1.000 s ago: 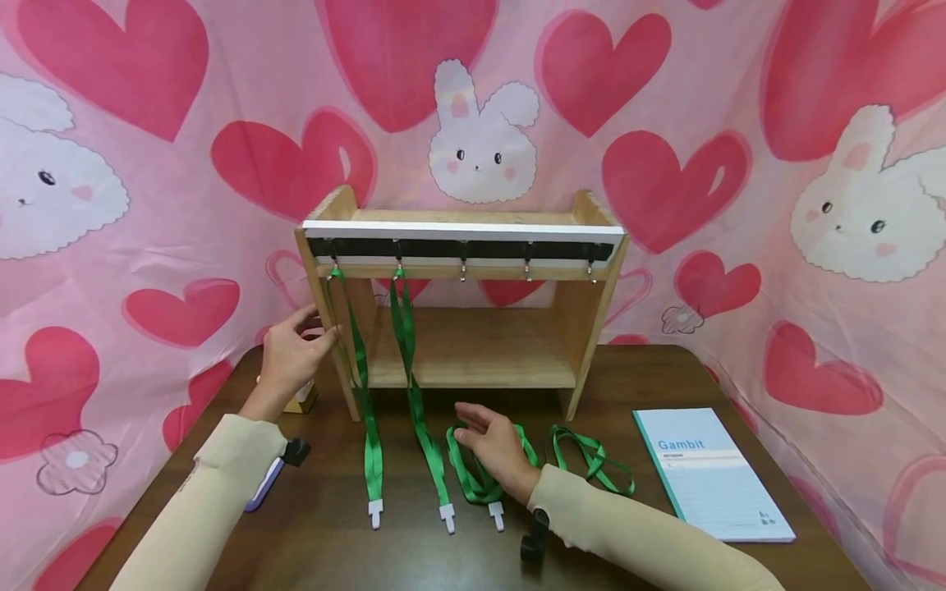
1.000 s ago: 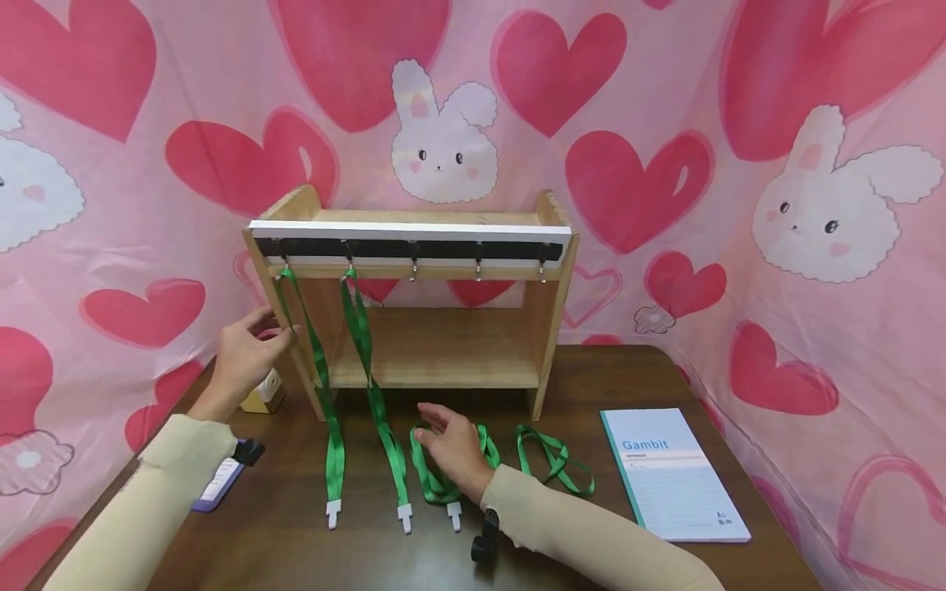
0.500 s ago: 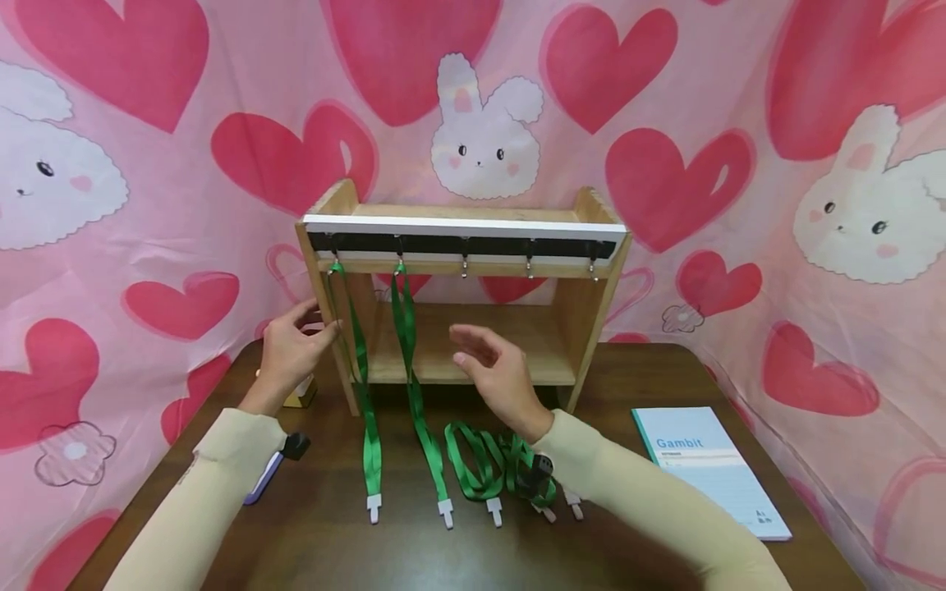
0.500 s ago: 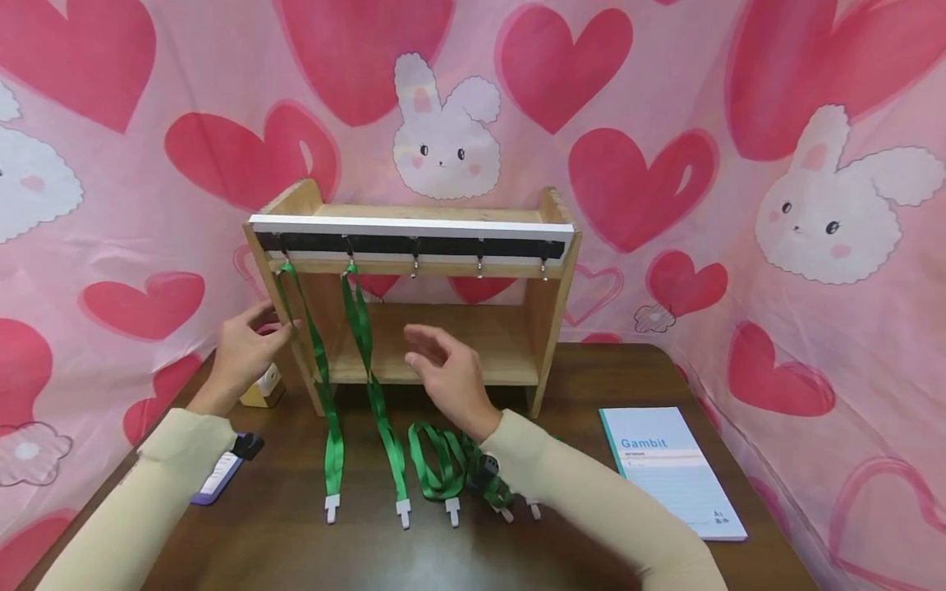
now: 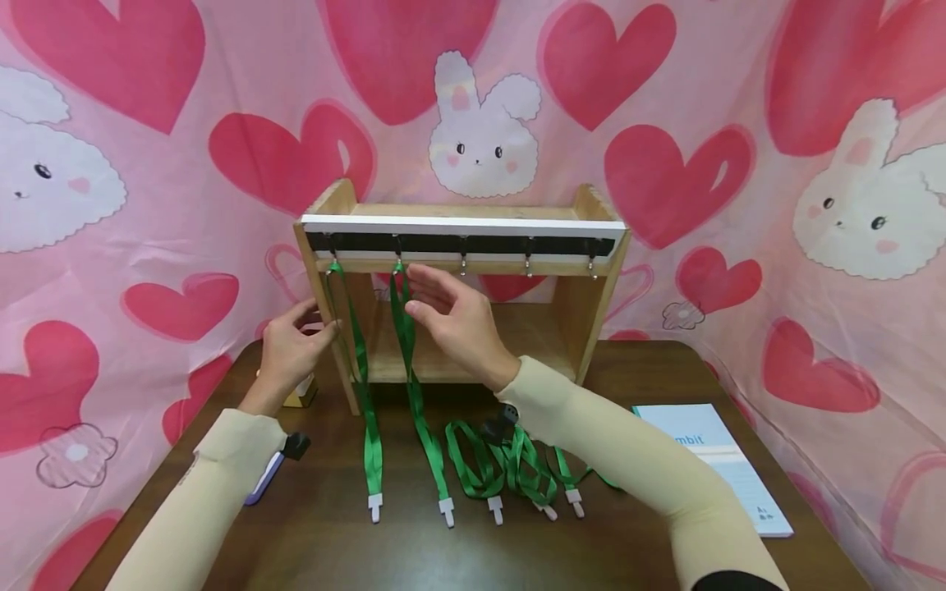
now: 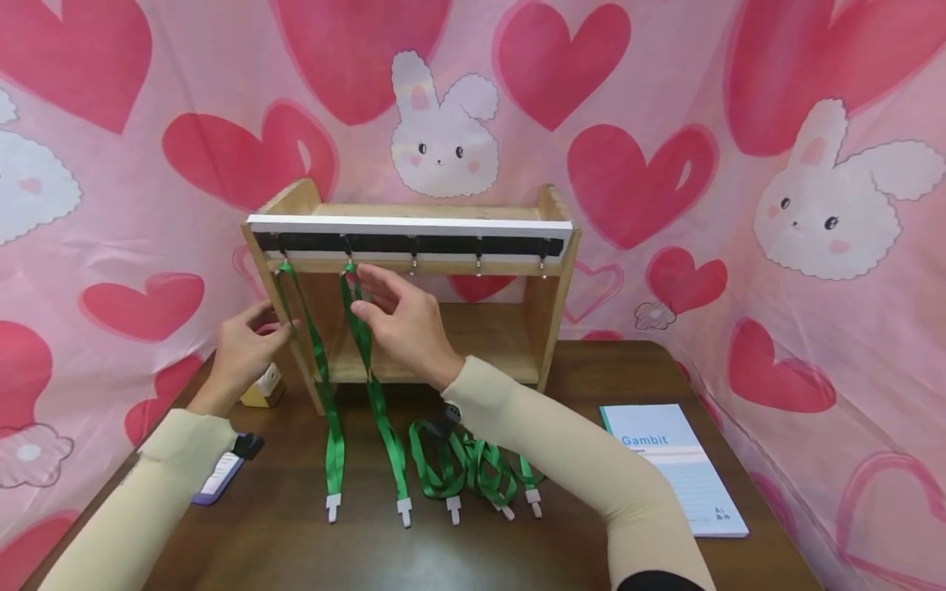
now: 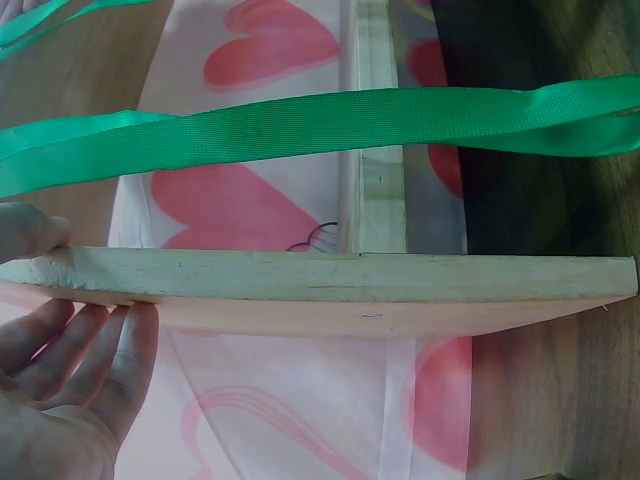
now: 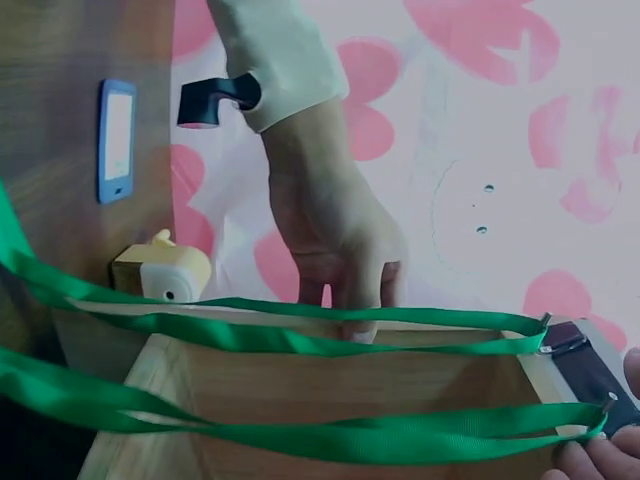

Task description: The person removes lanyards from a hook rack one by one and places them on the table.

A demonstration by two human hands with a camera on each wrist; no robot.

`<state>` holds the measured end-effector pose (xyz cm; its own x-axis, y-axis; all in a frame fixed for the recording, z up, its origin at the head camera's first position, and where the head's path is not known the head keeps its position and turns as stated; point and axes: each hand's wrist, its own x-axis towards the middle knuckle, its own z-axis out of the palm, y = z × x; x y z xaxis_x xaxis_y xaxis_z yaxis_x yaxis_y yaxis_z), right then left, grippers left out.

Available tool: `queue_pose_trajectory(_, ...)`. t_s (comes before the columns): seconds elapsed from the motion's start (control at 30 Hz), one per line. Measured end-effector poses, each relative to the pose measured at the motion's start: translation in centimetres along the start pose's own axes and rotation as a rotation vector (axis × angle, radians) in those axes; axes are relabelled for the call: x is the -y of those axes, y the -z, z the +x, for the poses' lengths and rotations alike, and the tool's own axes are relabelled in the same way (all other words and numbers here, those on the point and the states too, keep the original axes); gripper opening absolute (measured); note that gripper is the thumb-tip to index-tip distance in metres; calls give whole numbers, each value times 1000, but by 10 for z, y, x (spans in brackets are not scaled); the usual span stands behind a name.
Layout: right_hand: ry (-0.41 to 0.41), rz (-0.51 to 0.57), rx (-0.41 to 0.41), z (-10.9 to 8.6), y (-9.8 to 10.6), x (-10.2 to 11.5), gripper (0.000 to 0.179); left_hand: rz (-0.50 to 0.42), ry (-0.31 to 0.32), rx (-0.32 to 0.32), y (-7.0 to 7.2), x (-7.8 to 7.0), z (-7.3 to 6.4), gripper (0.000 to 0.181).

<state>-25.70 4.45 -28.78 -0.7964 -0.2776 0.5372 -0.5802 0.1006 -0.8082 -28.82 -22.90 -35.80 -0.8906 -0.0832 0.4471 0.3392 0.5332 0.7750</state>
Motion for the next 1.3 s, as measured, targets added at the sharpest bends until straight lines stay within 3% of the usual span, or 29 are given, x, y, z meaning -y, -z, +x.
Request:
queue_pose_trajectory(0.13,-79,36,-27,7,-8,3,45,-3,-3,0,0,1,0,55)
queue_pose_trajectory(0.33,-265,343,-99,15,-21,4,40,0,9,1,1,3,0,56)
queue_pose_trajectory(0.5,-314,465,-167,18,-28,6,38,1,27,5,0,2,0,57)
queue_pose_trajectory(0.67,-327,473,-204,19,-32,4,36,8,24,5,0,2,0,58)
queue_pose_trajectory(1.07,-288,360,-217,24,-51,2,31,9,-11,-25,0,4,0,54)
queue_pose_trajectory(1.3,-298,447,-233,32,-53,2,22,14,0,-32,-1,1,1,55)
